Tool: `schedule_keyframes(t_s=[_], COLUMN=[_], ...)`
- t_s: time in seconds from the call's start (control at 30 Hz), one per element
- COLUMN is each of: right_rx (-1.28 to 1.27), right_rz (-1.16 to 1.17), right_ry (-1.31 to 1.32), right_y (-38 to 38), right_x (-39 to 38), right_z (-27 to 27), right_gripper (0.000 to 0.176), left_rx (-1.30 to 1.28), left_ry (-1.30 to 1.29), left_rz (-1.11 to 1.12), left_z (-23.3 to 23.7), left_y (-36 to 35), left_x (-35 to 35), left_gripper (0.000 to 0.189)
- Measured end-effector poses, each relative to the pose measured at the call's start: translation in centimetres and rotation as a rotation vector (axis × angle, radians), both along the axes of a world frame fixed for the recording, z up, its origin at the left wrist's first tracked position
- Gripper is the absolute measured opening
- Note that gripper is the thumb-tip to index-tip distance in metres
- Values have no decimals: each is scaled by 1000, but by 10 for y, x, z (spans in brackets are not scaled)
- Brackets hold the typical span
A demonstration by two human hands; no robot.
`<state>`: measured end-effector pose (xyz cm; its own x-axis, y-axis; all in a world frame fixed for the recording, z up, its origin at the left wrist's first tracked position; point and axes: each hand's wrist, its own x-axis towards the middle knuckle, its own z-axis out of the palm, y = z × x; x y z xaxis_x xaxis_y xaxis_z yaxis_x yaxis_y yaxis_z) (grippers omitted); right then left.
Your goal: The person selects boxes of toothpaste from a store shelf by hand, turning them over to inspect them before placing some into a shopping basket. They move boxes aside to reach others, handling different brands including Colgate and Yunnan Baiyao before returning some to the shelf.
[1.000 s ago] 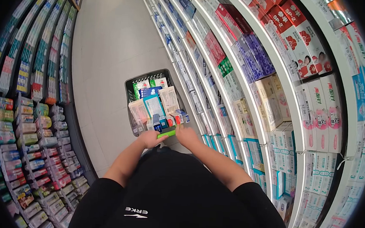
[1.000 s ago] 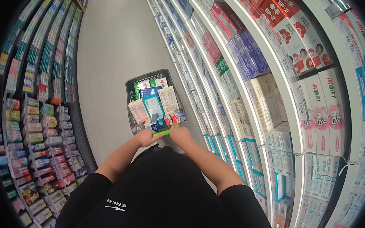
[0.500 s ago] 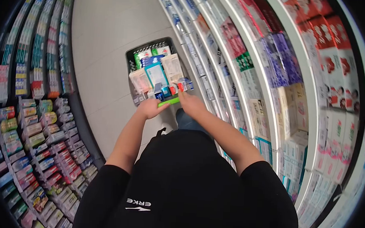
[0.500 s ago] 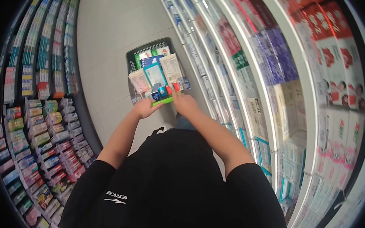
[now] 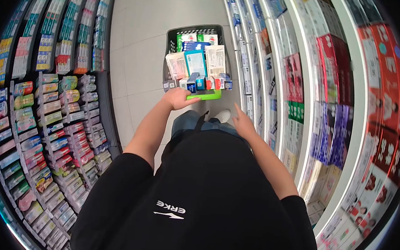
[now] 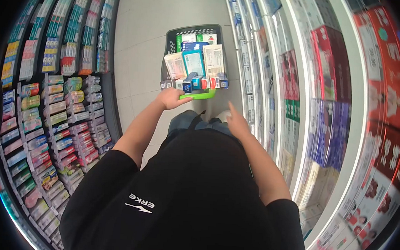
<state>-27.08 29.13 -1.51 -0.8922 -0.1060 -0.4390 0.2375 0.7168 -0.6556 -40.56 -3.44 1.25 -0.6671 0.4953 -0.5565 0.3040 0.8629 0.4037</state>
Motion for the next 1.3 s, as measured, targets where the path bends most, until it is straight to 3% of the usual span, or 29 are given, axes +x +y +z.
schedule_keyframes(t_s=[0.3, 0.37, 0.47, 0.5, 0.53, 0.57, 0.6, 0.63, 0.67, 0.73, 0.77, 0.83, 0.93, 1.13, 1.3], right_rx=[143, 211, 101, 69, 41, -151, -48, -25, 42, 113, 47, -26, -4, 26, 13], right_rz=[-284, -346, -650, -707, -777, -939, -948, -960, -900, -752, -814, -871, -854, -941, -898], right_ry=[-313, -211, -366, -363, -350, -318, -342, -405, -412, -489, -553, -576, -516, -540, -512], right_y=[81, 87, 61, 48, 36, 28, 4, -13, -33, -68, -83, -107, -132, -141, -146], right_x=[96, 136, 166, 179, 195, 231, 232, 247, 249, 252, 255, 267, 278, 253, 254], right_z=[-46, -67, -48, -44, -46, -78, -60, -65, -50, -30, -27, -31, -30, 7, 2], right_gripper=[39, 38, 34, 32, 31, 27, 26, 27, 27, 31, 32, 35, 37, 37, 37], left_rx=[76, 98, 344, 484, 605, 579, 547, 500, 382, 231, 419, 298, 477, 12, 193], left_ry=[-19, -26, -365, -328, -373, -383, -254, -149, -13, 92, 108, 49, -145, 53, 76], left_rz=[-5, -8, 483, 502, 827, 958, 925, 789, 824, 614, 403, 376, 449, 171, 66], left_z=[-7, -12, -9, -65, -58, -69, -102, -170, -114, -121, -148, -147, -153, -162, -140], left_y=[-9, -11, -10, -31, -29, -42, -65, -106, -91, -105, -123, -122, -116, -121, -140], left_x=[-71, -84, -98, -112, -114, -126, -136, -148, -137, -136, -140, -133, -134, -157, -184], left_gripper=[76, 69, 72, 66, 58, 53, 45, 44, 51, 75, 82, 84, 81, 58, 40])
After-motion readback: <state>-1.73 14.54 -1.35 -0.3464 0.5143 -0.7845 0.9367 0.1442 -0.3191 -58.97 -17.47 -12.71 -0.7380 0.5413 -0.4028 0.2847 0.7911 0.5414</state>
